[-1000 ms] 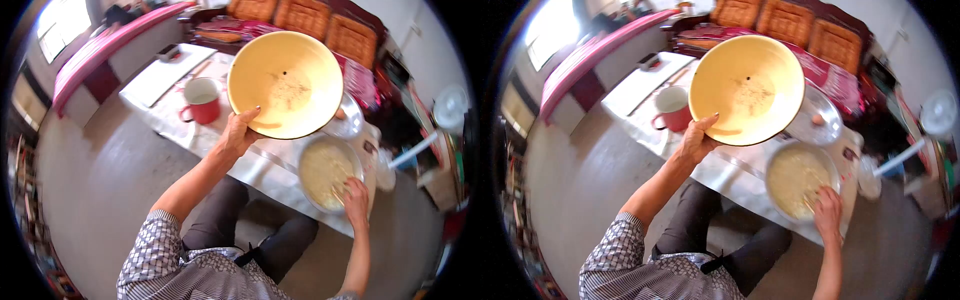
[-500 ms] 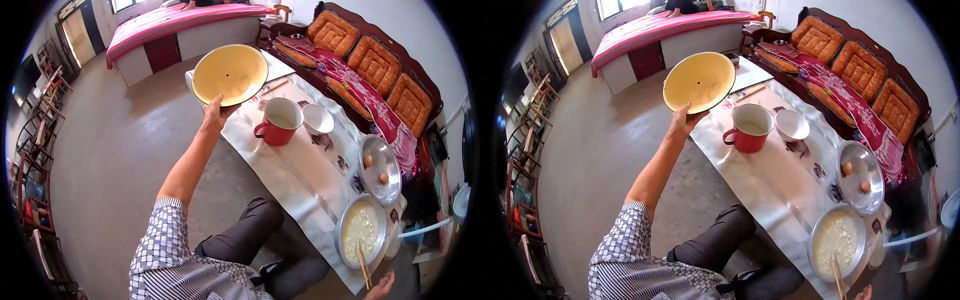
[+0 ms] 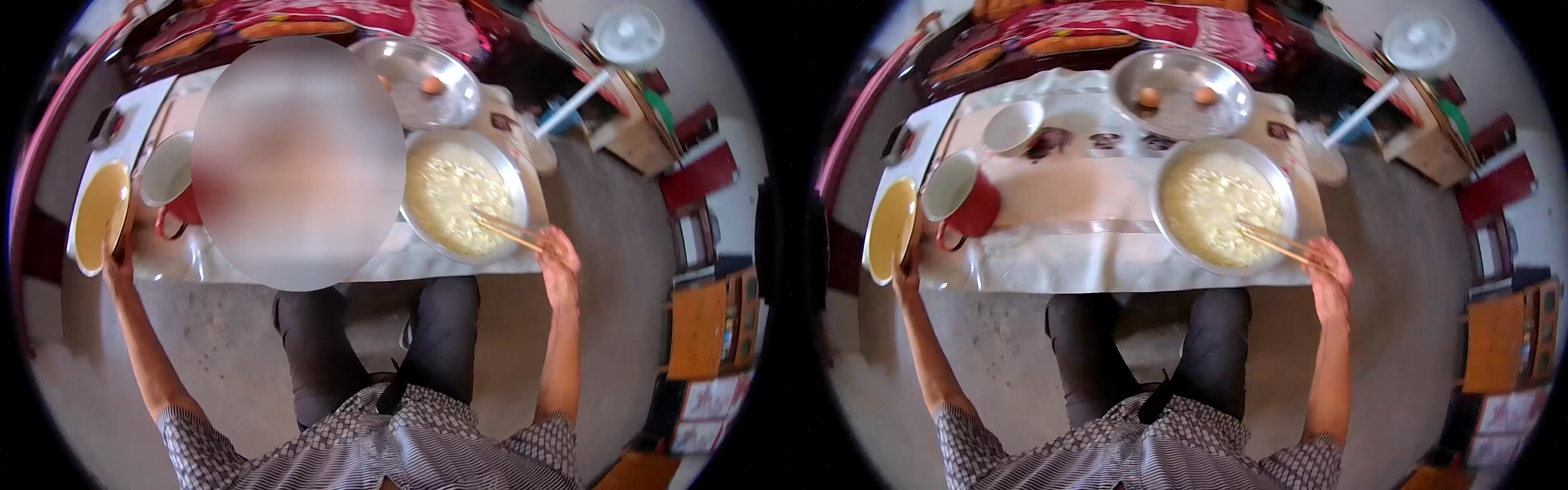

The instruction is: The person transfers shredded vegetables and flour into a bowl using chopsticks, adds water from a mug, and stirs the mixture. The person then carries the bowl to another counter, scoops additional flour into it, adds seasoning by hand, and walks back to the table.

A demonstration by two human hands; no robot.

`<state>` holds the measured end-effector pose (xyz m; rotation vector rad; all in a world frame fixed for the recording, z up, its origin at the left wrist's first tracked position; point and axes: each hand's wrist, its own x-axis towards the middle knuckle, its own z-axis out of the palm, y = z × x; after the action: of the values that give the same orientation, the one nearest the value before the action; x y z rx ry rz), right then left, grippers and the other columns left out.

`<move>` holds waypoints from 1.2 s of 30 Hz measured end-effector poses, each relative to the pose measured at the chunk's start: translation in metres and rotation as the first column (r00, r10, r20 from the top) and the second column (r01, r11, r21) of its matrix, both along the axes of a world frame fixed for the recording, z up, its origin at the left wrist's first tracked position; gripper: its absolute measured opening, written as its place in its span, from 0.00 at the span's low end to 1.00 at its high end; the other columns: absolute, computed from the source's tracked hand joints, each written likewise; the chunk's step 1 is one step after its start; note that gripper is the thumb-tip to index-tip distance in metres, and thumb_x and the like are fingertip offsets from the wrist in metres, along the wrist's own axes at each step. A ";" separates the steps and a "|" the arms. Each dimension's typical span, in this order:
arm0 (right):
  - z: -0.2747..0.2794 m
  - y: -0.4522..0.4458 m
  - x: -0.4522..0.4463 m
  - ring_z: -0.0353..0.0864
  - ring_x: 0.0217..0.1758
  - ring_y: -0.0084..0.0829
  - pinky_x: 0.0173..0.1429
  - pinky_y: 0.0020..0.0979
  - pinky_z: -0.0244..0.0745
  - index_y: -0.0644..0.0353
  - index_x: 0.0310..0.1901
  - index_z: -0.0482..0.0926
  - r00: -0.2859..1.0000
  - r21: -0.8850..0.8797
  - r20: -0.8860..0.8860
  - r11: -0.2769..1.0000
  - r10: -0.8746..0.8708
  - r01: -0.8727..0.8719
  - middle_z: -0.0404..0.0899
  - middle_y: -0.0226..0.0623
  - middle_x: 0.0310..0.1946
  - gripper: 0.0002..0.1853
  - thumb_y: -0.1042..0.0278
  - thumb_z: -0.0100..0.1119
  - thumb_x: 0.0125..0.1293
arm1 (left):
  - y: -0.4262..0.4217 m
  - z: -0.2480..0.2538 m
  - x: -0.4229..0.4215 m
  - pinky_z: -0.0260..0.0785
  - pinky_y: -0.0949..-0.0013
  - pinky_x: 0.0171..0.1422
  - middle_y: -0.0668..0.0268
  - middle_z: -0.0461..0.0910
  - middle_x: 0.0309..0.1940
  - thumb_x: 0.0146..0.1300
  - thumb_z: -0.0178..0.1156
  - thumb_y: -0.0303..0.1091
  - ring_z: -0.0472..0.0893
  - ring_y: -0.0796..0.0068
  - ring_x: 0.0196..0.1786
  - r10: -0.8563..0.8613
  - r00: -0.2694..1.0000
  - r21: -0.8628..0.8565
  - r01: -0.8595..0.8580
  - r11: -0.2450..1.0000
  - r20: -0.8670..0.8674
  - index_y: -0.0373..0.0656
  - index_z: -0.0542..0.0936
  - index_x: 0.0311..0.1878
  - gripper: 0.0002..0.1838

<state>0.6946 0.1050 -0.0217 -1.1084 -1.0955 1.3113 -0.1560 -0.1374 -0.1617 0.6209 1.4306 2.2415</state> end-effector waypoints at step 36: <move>0.082 -0.003 -0.115 0.81 0.40 0.29 0.47 0.27 0.75 0.68 0.40 0.75 0.849 0.227 0.443 0.881 0.287 -0.416 0.82 0.43 0.33 0.13 0.64 0.50 0.66 | 0.028 0.041 0.035 0.68 0.59 0.60 0.53 0.68 0.56 0.60 0.55 0.51 0.71 0.60 0.56 -0.003 0.974 -0.069 0.019 0.997 0.229 0.33 0.59 0.62 0.36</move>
<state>0.5793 0.1021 0.0598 -0.9773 -1.8245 1.1510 -0.1208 -0.1094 -0.1202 0.3343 1.3793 2.1630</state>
